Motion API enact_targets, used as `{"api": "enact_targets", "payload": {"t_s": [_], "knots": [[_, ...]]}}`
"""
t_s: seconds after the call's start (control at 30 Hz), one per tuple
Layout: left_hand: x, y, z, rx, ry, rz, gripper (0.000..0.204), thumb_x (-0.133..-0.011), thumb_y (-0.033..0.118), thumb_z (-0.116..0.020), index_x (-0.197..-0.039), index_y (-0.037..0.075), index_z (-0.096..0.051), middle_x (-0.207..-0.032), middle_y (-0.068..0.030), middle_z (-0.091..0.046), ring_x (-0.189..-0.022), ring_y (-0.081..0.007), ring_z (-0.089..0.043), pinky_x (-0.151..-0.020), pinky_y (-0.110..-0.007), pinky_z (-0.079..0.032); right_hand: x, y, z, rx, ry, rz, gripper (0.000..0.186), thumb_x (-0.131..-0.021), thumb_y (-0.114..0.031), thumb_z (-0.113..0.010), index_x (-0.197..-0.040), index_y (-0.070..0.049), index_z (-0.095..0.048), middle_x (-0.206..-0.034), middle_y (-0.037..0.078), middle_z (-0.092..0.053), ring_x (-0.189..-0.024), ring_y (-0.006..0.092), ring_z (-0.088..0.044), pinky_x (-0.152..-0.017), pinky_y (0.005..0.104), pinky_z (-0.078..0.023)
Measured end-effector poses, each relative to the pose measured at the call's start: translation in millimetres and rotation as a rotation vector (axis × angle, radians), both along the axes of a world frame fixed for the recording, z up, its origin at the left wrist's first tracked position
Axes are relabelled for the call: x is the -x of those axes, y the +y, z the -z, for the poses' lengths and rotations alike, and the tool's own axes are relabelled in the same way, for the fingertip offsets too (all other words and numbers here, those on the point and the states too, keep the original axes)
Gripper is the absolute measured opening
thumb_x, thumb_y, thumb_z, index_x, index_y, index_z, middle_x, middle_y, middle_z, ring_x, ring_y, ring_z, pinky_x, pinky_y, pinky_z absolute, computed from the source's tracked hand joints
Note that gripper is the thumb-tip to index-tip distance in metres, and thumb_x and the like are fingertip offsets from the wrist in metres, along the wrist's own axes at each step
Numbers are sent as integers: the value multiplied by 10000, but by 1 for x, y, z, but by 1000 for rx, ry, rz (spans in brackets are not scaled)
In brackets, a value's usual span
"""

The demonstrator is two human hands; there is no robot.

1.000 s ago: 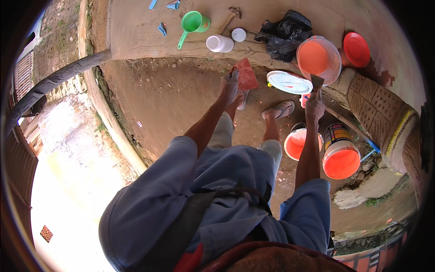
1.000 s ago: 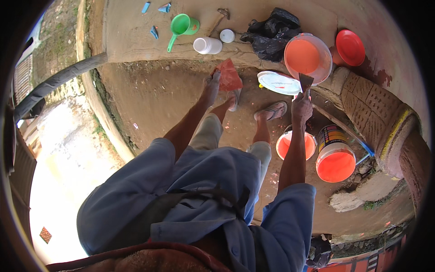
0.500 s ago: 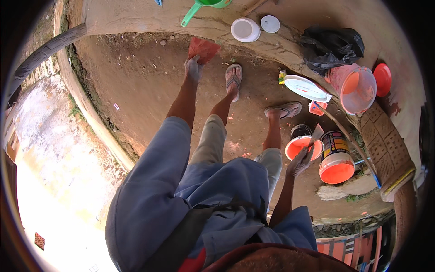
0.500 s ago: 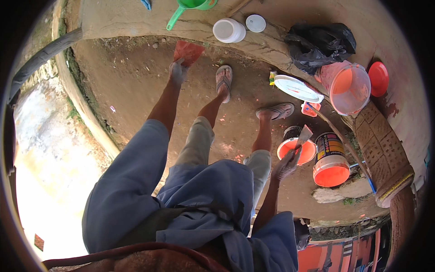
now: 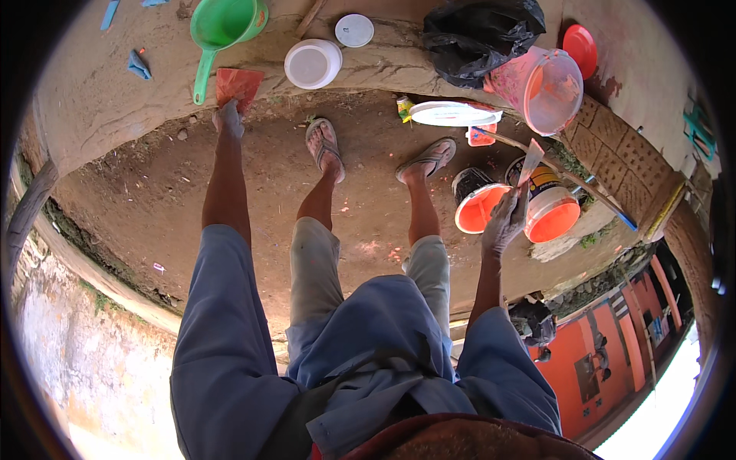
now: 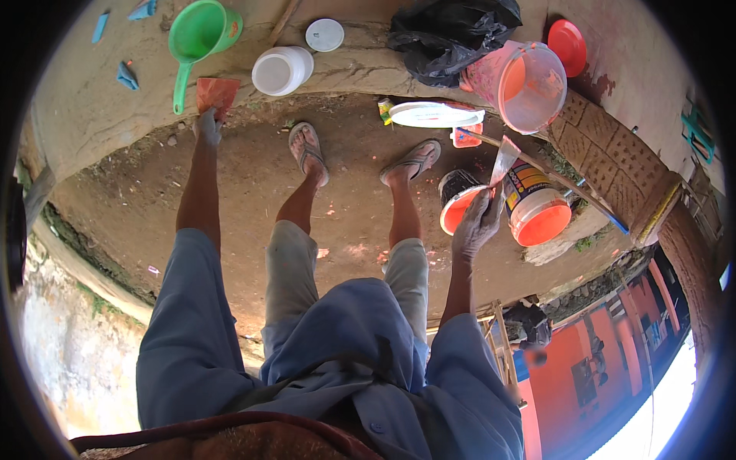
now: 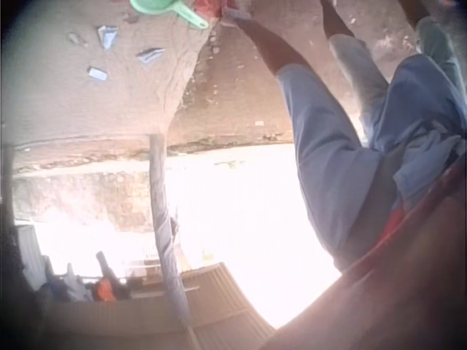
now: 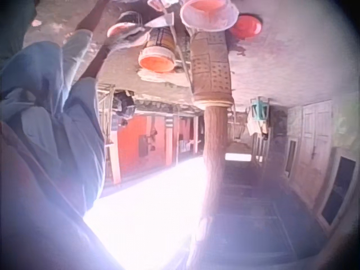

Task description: The person scoops red paint from a bucket into a red bowl using a trowel. They then add a white powder from a bag into the bowl and mix the contents with the trowel. Finally, they add a small amount of liquid from a yellow container and continue mixing.

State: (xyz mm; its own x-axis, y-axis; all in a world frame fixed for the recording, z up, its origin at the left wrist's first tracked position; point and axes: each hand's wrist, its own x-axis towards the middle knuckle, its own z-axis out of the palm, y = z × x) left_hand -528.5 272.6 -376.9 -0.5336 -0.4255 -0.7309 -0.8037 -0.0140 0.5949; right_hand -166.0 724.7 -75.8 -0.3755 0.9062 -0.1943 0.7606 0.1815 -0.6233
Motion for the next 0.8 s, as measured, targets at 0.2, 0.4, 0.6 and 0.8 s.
{"api": "enact_targets", "payload": {"t_s": [0.2, 0.4, 0.6, 0.8], "knots": [[2, -26, 25, -373, 90, 33, 338, -889, -19, -534, -1226, 4, -527, -1126, -114, -589, -966, -258, -593, -811, -421, -532, 47, 63, 27, -56, -76, -35, 314, -993, -217, -531, -1127, 60, -597, -881, 154, -659, -760, 236, -584, -716, 341, -477], [-33, -70, 3, 0, -30, 5, 343, -879, 219, -633, -1144, 50, -496, -1157, -93, -488, -925, -287, -547, -822, -480, -507, 29, 77, 51, 62, -87, -23, 269, -987, -223, -537, -1023, 37, -597, -792, 182, -610, -695, 235, -548, -681, 364, -461], [-146, 92, -158, 557, 44, 937, 381, -957, 289, -617, -1168, -26, -649, -1003, -170, -720, -863, -248, -669, -791, -350, -507, -12, 27, 29, 234, 93, 272, 252, -977, -224, -598, -892, 5, -533, -715, 48, -489, -690, 141, -448, -636, 303, -422], [-97, 350, -300, 148, 601, 998, 319, -990, 263, -602, -1042, -42, -677, -852, -95, -709, -788, -134, -644, -736, -276, -497, -109, -52, 63, 767, 242, 470, 263, -963, -228, -642, -791, -82, -507, -676, -42, -395, -668, 34, -359, -579, 215, -353]]}}
